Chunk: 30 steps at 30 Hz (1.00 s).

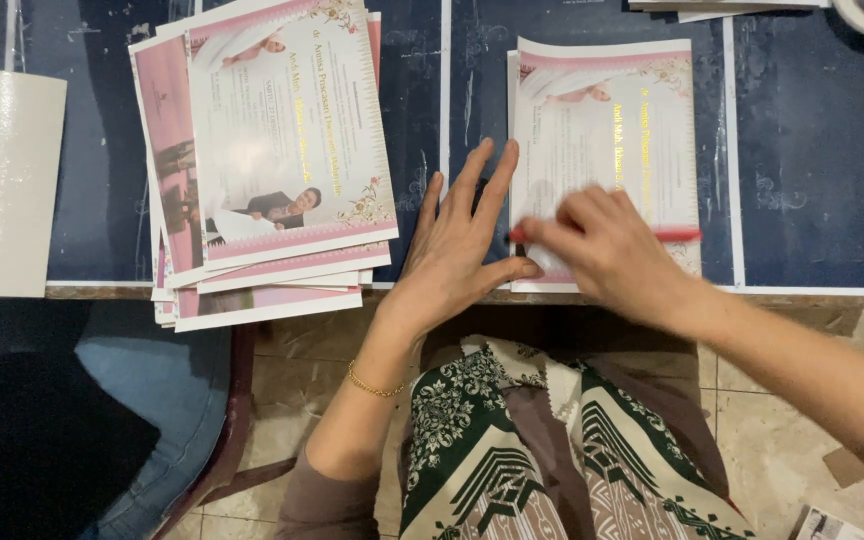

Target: The person inserts printed invitation cards into the center of open booklets. They use a red tool to smooth the pages and ensure the cards are properly aligned within the covers.

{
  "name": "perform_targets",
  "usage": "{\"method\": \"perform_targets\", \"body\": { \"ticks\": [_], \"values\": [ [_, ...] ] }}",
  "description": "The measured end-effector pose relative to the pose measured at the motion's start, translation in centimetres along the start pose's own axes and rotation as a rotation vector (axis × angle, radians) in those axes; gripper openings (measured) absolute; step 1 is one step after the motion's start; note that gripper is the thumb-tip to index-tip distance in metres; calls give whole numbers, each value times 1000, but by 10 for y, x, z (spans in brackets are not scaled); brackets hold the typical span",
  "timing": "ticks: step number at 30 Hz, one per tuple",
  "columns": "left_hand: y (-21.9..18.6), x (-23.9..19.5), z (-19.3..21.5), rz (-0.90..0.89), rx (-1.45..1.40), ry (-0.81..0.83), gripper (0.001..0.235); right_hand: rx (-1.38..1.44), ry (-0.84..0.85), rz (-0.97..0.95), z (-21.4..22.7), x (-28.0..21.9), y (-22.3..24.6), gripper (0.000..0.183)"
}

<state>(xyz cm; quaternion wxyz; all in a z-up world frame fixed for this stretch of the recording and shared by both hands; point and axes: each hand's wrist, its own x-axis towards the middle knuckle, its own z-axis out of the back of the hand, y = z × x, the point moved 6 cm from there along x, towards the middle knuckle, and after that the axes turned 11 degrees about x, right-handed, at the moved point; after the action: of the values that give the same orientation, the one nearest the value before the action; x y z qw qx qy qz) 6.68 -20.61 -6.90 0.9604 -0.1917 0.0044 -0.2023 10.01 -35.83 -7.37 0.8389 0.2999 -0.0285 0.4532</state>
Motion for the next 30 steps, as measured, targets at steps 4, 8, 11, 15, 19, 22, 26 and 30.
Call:
{"method": "perform_targets", "body": {
  "ticks": [4, 8, 11, 15, 19, 22, 26, 30],
  "values": [
    [0, -1, -4, -15, 37, -3, 98, 6, -133, 94, 10, 75, -54, 20],
    [0, -6, -11, -56, 87, -58, 79, 62, -236, 37, 21, 103, -95, 11],
    [1, -3, -9, -74, 29, -73, 79, -54, -202, 5, 20, 62, -61, 19],
    [1, -2, -11, -75, -35, -111, 82, -79, -125, -22, 23, -45, 3, 23],
    [-4, -5, -9, -70, 74, -103, 81, -32, -129, 6, 23, -101, -21, 22],
    [-12, -7, -8, -41, 190, -65, 80, -114, -175, 42, 54, -44, -83, 18],
    [-14, -9, -20, -49, 412, -92, 79, -53, -139, -71, 76, 13, -161, 25],
    [-14, -8, -21, -36, 367, -32, 78, -75, -185, -134, 78, 25, -138, 13]
  ]
}}
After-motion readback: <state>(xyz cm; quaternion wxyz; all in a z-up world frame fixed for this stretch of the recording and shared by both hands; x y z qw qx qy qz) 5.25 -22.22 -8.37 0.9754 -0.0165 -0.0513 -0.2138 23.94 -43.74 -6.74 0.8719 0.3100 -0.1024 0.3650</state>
